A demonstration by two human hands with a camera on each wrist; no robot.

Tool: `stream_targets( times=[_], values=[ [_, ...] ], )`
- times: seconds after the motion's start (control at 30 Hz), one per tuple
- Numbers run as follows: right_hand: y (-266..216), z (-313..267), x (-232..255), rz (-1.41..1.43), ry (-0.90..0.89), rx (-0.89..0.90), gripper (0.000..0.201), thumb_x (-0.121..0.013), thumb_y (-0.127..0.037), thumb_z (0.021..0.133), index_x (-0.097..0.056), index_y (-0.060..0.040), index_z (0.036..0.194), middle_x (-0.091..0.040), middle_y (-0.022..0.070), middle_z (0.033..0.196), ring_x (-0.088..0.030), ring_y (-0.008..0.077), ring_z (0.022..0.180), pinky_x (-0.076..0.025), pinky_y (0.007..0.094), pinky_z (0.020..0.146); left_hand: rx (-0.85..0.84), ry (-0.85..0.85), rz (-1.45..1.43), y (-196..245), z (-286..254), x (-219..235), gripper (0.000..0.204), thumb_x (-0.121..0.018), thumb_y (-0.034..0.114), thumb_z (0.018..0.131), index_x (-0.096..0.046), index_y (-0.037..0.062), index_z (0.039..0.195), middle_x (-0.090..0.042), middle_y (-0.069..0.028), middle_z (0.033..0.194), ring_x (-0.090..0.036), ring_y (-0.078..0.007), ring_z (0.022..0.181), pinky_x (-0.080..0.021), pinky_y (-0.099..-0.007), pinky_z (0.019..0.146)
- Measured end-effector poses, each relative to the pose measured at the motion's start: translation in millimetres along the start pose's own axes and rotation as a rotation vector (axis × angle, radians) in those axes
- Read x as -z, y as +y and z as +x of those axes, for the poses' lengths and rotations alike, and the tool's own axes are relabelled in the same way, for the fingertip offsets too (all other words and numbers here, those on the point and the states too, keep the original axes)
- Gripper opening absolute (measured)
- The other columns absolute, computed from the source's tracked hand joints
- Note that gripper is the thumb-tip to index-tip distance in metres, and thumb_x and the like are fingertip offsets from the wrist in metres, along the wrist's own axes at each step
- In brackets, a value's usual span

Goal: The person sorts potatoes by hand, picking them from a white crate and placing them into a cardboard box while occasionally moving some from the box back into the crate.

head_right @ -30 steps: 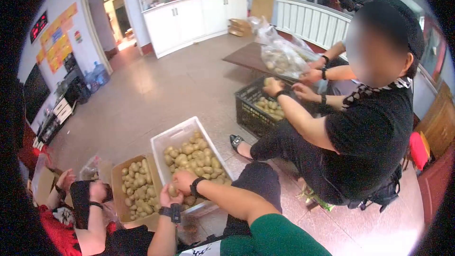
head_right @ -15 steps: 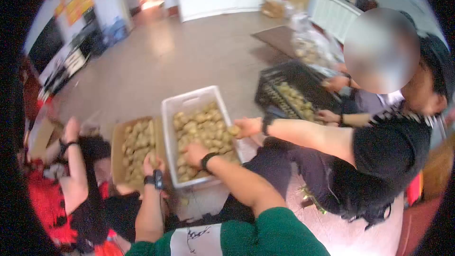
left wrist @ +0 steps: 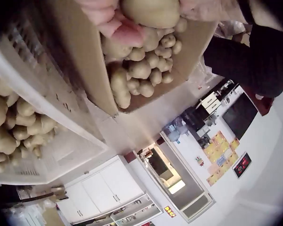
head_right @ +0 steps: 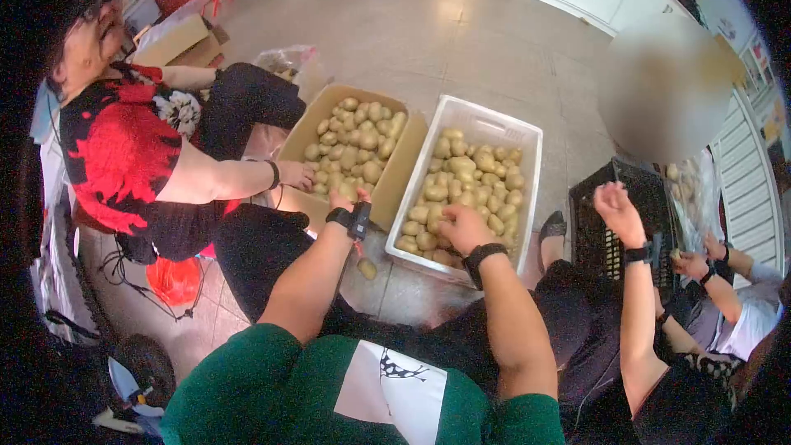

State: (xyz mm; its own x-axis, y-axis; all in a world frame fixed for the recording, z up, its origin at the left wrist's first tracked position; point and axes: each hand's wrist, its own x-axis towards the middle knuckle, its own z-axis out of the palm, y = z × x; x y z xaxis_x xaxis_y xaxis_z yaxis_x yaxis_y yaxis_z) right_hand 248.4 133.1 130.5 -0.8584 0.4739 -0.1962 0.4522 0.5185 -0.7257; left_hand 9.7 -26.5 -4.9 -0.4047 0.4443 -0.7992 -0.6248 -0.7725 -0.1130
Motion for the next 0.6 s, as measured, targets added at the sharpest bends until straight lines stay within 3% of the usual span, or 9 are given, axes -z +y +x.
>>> stream_targets(
  times=[0.03,0.1,0.23,0.33,0.5,0.6],
  values=[
    [2,1,-2,-0.050,0.016,0.031,0.033,-0.060,-0.021,0.074,-0.056,0.0004,0.100,-0.061,0.0150,0.091,-0.059,0.0239,0.084,-0.046,0.0317,0.075,-0.004,0.001,-0.011,2,4,4,0.070,-0.060,0.054,0.067,-0.033,0.0017,0.105,-0.048,-0.0124,0.070,-0.049,-0.0220,0.056,-0.046,-0.0320,0.051],
    [-12,-3,5,-0.050,-0.036,-0.004,0.033,-0.060,-0.021,0.074,-0.056,0.0006,0.099,-0.061,0.0150,0.091,-0.059,0.0238,0.083,-0.046,0.0316,0.074,0.005,0.000,0.016,-2,-12,1,0.064,-0.048,0.054,0.079,-0.030,0.0050,0.115,-0.045,-0.0161,0.076,-0.047,-0.0219,0.057,-0.045,-0.0302,0.048],
    [-6,-3,2,-0.093,-0.066,-0.038,0.033,-0.061,-0.021,0.074,-0.057,0.0009,0.098,-0.061,0.0149,0.090,-0.059,0.0241,0.081,-0.046,0.0318,0.073,-0.077,0.093,0.028,-6,-21,-7,0.065,-0.048,0.055,0.078,-0.029,0.0047,0.115,-0.045,-0.0160,0.077,-0.047,-0.0222,0.059,-0.044,-0.0304,0.050],
    [1,-4,-4,-0.068,-0.002,-0.020,0.027,-0.058,-0.021,0.073,-0.058,-0.0012,0.091,-0.061,0.0172,0.084,-0.059,0.0282,0.080,-0.046,0.0343,0.071,-0.096,0.012,0.008,-4,-17,-6,0.065,-0.048,0.055,0.078,-0.029,0.0041,0.114,-0.045,-0.0165,0.078,-0.047,-0.0225,0.060,-0.045,-0.0306,0.050],
    [9,-5,-6,-0.105,-0.012,-0.051,0.029,-0.058,-0.022,0.073,-0.058,-0.0022,0.095,-0.060,0.0190,0.090,-0.057,0.0305,0.087,-0.044,0.0357,0.076,-0.116,-0.110,-0.026,-5,-15,-4,0.070,-0.046,0.057,0.078,-0.025,0.0031,0.118,-0.047,-0.0163,0.079,-0.048,-0.0233,0.061,-0.046,-0.0316,0.051],
    [20,-1,-8,-0.128,-0.020,-0.012,0.030,-0.057,-0.021,0.073,-0.058,-0.0028,0.097,-0.059,0.0197,0.091,-0.055,0.0323,0.089,-0.043,0.0366,0.078,-0.065,-0.036,-0.088,0,-7,-2,0.076,-0.044,0.059,0.078,-0.021,0.0008,0.120,-0.049,-0.0165,0.081,-0.049,-0.0236,0.061,-0.047,-0.0313,0.052]
  ],
)
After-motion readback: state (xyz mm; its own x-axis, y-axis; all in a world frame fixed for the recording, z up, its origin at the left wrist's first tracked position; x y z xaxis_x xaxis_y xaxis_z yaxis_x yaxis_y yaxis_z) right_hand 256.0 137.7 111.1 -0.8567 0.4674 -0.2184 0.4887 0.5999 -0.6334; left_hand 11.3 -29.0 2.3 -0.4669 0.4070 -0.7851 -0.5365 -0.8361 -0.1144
